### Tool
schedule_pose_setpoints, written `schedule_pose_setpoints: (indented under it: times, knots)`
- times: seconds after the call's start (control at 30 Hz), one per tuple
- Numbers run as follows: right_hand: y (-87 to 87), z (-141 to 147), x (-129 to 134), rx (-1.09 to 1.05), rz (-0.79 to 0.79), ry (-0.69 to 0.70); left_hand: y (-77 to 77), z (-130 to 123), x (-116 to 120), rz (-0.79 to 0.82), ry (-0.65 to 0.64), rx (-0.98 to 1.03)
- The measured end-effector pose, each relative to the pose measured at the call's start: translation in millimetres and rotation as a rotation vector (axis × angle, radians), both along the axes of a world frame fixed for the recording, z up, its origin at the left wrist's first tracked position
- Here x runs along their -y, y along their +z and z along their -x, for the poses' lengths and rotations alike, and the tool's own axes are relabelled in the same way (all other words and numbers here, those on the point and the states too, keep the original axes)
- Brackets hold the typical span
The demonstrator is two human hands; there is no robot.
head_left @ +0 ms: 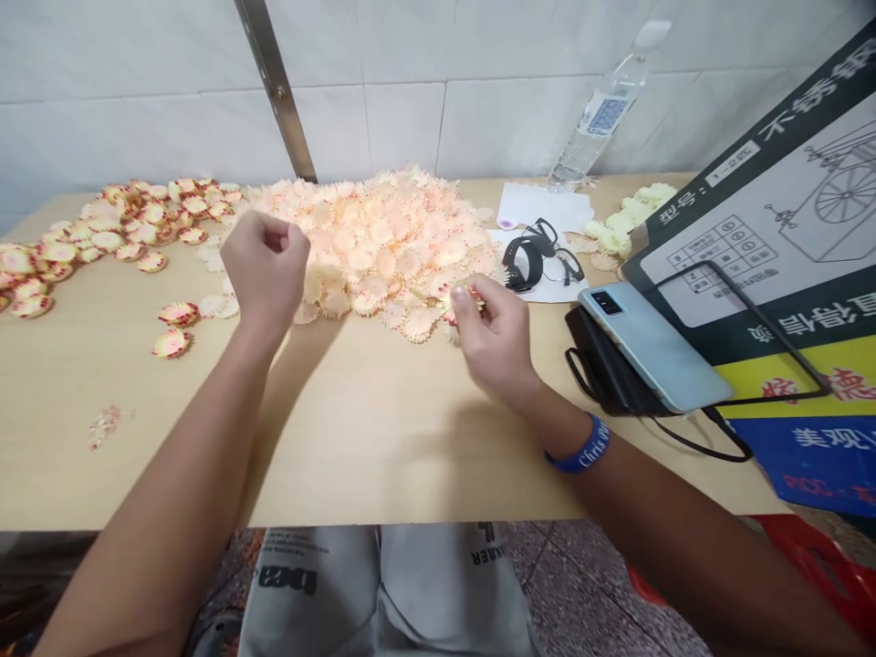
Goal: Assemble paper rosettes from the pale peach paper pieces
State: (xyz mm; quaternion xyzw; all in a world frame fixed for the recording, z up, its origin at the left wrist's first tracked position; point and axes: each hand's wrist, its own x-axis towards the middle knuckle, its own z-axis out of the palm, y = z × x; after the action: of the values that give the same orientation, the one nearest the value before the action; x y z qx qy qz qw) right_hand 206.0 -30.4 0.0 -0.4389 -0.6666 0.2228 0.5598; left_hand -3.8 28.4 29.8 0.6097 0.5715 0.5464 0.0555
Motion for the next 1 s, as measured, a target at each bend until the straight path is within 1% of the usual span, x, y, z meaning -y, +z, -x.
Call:
schedule_pose_setpoints:
  times: [0.03,0.07,0.13,0.2,0.23,0.3,0.4,0.6,0.7,0.83,0.93,1.0]
  knots:
    - [-1.4,0,-2,-0.026,0.032,0.020,1.1,0,1,-0.045,0.034,0.011]
    - [-3.1,0,-4,-0.046,0.064,0.040,1.0,-3,3,-0.043,-0.052,0.022]
    - [-6.8,0,-8,-0.084,0.117,0.057,-1.9,-18,11,0.018,-0.255,0.065]
    - [-9.5,0,-10,-0.130,0.148,0.049,-4.9,-34,21,0.071,-0.381,0.113]
    - [-10.1,0,-11,-0.145,0.157,0.045,-5.6,-40,25,0.092,-0.412,0.124]
    - [-9.9,0,-11,-0.153,0.169,0.050,-5.9,-45,31,0.119,-0.429,0.116]
    - [-8.0,1,-9,-0.138,0.180,0.060,-5.1,-45,34,0.144,-0.427,0.095]
    - [-3.9,3,-7,-0.107,0.168,0.006,-5.9,-50,39,0.190,-0.440,0.098]
    - [-2.1,3,-6,-0.071,0.148,0.004,-6.9,-55,44,0.133,-0.447,0.007]
    - [-0.6,3,-5,-0.039,0.154,0.003,-8.3,-56,47,0.035,-0.454,-0.174]
    - [-1.1,3,-6,-0.034,0.154,0.047,-9.5,-55,46,0.007,-0.460,-0.274]
    - [-2.7,2,-7,-0.069,0.164,0.089,-10.4,-54,45,0.001,-0.447,-0.292]
